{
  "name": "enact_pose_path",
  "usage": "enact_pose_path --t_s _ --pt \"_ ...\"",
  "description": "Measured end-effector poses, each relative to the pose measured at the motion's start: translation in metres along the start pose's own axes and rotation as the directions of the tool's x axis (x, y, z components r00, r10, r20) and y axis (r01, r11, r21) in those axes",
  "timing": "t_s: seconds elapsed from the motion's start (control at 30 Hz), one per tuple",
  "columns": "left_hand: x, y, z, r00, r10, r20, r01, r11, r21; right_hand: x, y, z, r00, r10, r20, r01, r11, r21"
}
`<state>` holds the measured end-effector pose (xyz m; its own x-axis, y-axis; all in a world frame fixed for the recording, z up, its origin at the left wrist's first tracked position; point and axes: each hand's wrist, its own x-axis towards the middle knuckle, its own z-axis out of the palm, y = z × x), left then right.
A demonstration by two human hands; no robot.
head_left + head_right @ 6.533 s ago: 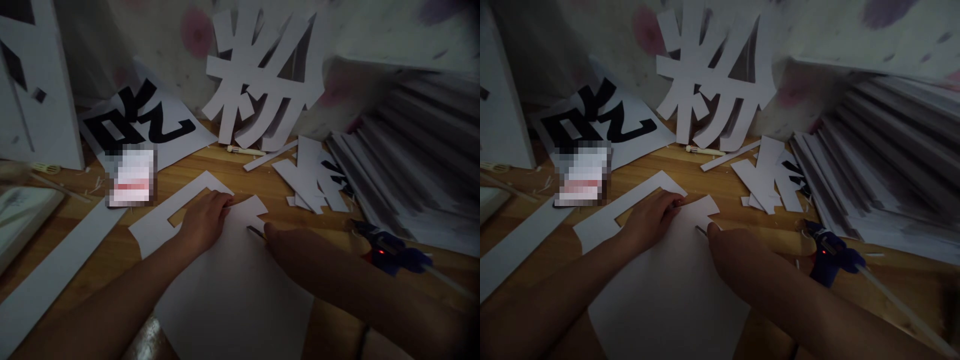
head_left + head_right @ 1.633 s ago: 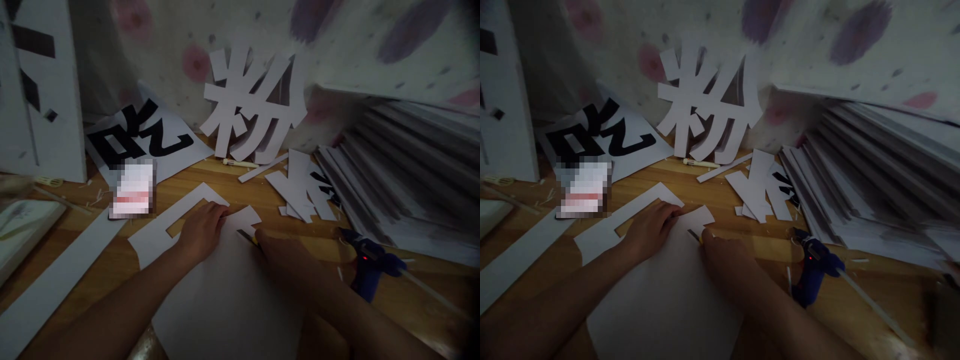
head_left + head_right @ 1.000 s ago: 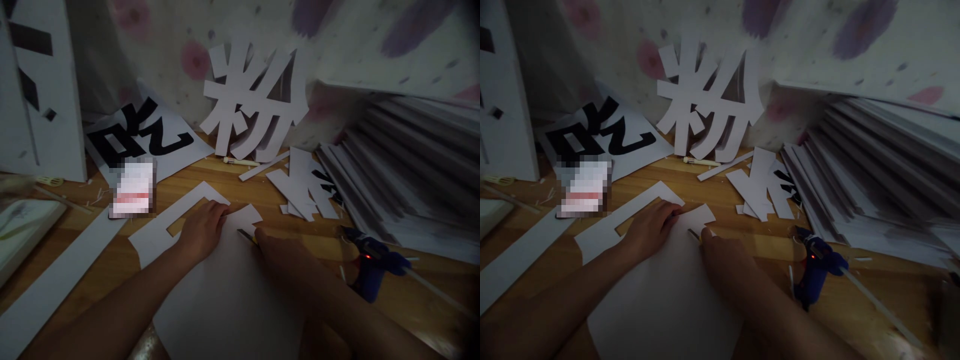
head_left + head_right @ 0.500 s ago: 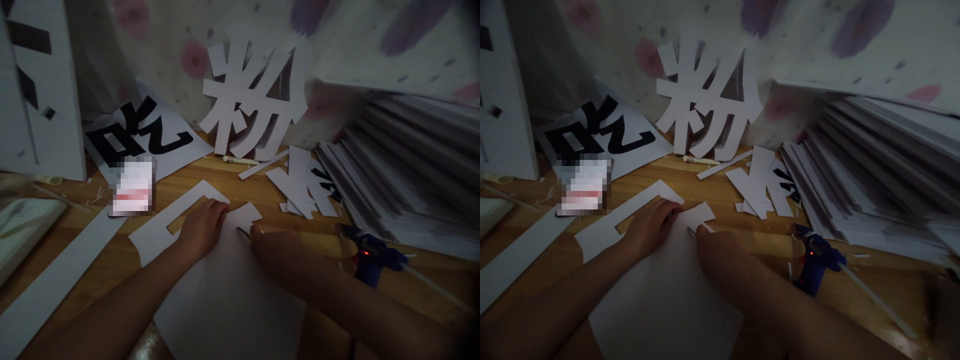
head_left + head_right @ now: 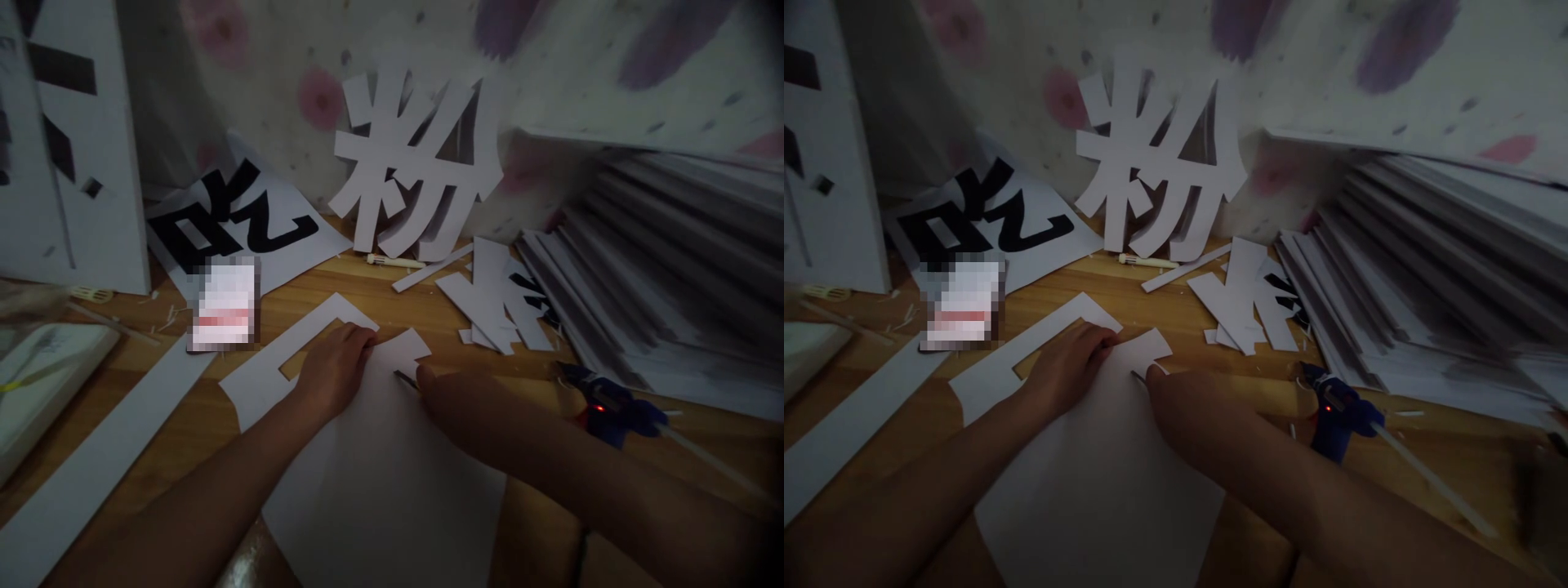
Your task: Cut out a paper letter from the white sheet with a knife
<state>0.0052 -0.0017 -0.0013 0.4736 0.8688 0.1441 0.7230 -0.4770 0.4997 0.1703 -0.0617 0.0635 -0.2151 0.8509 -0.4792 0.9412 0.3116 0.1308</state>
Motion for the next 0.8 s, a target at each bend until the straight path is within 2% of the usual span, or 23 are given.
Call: enact_pose_path --t_s 0.43,0.63,0.8 --pt "-0.001 -0.001 0.0 1.0 0.0 -0.004 0.0 1.0 0.016 -0.012 0.003 0.0 0.999 0.003 0.046 -0.002 1.0 -0.016" --pt "0.0 -0.003 0.002 1.0 0.012 -0.012 -0.011 1.0 0.008 -0.019 0.005 0.001 0.991 0.019 0.13 -0.014 0.999 -0.042" --pt "0.0 -0.003 0.002 1.0 0.004 -0.009 -0.004 1.0 -0.002 -0.026 0.007 0.002 0.988 0.03 0.155 -0.021 0.998 -0.057"
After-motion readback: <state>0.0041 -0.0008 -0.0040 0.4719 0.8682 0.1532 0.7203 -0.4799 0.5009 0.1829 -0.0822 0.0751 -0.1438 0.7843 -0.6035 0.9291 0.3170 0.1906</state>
